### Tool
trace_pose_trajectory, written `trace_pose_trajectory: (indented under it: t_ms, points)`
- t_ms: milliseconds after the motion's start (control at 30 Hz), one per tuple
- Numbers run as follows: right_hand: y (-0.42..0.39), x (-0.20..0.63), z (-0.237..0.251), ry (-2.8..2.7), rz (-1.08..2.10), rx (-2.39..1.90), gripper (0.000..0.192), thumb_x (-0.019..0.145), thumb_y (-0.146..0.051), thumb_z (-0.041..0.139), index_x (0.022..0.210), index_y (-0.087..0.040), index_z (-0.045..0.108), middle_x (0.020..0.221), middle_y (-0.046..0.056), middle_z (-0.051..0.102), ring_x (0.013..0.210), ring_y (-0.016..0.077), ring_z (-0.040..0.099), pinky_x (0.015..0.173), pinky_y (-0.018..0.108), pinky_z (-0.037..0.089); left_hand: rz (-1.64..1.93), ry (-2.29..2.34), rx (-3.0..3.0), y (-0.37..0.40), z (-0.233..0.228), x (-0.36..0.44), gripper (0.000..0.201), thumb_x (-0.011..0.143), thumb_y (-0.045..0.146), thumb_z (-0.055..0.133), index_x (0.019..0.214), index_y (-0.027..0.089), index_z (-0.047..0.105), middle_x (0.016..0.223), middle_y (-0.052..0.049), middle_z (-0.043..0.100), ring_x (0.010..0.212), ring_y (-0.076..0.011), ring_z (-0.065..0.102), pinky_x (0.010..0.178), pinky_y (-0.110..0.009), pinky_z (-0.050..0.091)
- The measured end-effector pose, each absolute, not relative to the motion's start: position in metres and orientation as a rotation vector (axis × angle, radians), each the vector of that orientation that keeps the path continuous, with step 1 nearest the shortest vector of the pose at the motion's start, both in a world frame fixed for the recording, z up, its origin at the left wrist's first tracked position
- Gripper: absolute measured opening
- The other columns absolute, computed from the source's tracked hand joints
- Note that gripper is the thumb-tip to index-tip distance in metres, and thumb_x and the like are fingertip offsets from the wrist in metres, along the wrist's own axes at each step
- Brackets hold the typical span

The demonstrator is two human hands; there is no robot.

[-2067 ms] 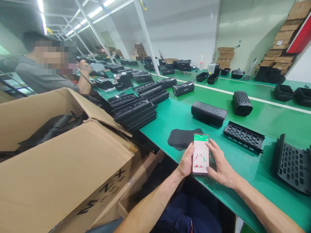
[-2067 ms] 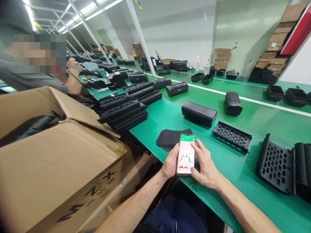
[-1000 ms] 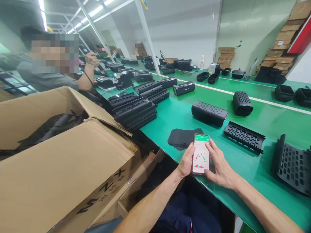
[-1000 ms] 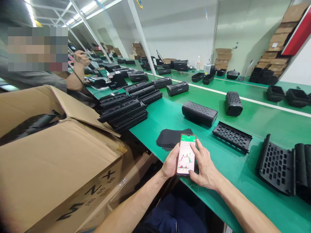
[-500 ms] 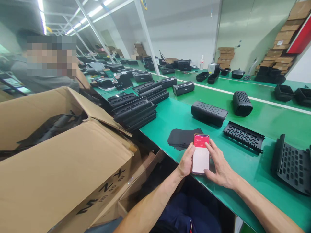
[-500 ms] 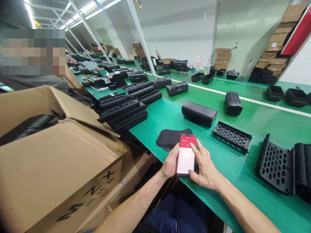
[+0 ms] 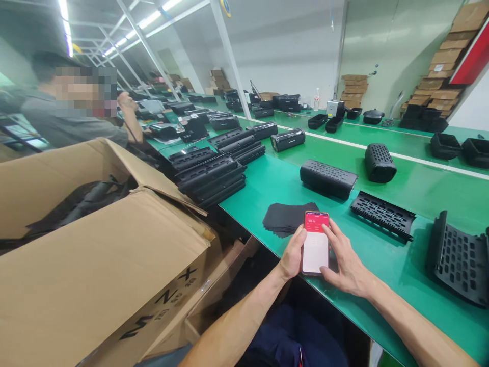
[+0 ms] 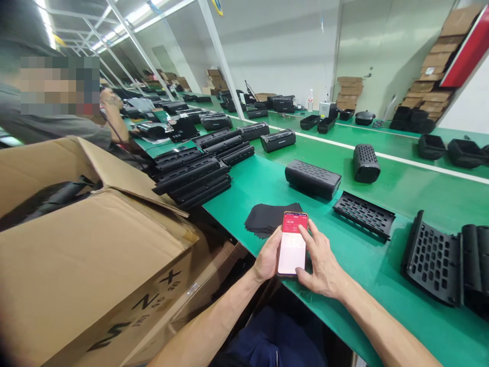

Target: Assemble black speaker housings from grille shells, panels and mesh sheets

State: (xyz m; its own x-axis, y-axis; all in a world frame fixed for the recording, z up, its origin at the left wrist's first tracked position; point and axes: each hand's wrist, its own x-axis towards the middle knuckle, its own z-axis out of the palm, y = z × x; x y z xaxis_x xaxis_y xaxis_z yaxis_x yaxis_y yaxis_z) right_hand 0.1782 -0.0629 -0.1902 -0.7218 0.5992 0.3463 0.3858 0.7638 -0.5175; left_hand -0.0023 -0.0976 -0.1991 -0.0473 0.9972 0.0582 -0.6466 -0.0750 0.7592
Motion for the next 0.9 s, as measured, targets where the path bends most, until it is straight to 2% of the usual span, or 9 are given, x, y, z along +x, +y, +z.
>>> trace_pose_trajectory:
  t_ms: [233,567,733,900]
  points:
    - [-0.0621,0.1789,-0.1919,-2.448,0.565,-0.746,0.101,0.087,-0.026,0.063,0.169,-0.028,0.004,0.177,0.016,0.006,0.162,0.0408,0.014,0.121,0.066,0.035,1.515,0.652,0.724,-0.097,-0.2015,-0.0031,0.052,0.097,0.055,0.065,0.13,0.015,0.064,0.113,-0.013,0.078,0.092,-0.0256,0.075,0.082,-0.036,0.058]
    - [-0.0612,0.1793,-0.1919,-2.44,0.562,-0.715,0.1,0.089,-0.026,0.063,0.169,-0.029,0.004,0.177,0.016,0.004,0.163,0.0405,0.011,0.122,0.067,0.032,1.479,0.609,0.717,-0.0959,-0.2032,-0.0034,0.055,0.095,0.056,0.066,0.133,0.016,0.062,0.117,-0.016,0.078,0.101,-0.0334,0.077,0.088,-0.046,0.061]
    - [-0.0611,0.1791,-0.1917,-2.44,0.57,-0.721,0.101,0.088,-0.025,0.063,0.169,-0.03,0.003,0.177,0.016,0.005,0.162,0.0408,0.013,0.122,0.068,0.033,1.475,0.601,0.72,-0.0963,-0.2029,-0.0034,0.055,0.096,0.056,0.066,0.133,0.016,0.061,0.116,-0.015,0.077,0.102,-0.0335,0.076,0.088,-0.046,0.061]
    - [-0.0616,0.1794,-0.1922,-2.439,0.558,-0.729,0.101,0.088,-0.026,0.063,0.169,-0.03,0.003,0.177,0.017,0.006,0.163,0.0409,0.012,0.121,0.068,0.034,1.473,0.605,0.728,-0.0963,-0.2028,-0.0036,0.055,0.096,0.056,0.065,0.133,0.016,0.061,0.114,-0.015,0.077,0.094,-0.0319,0.077,0.084,-0.046,0.062]
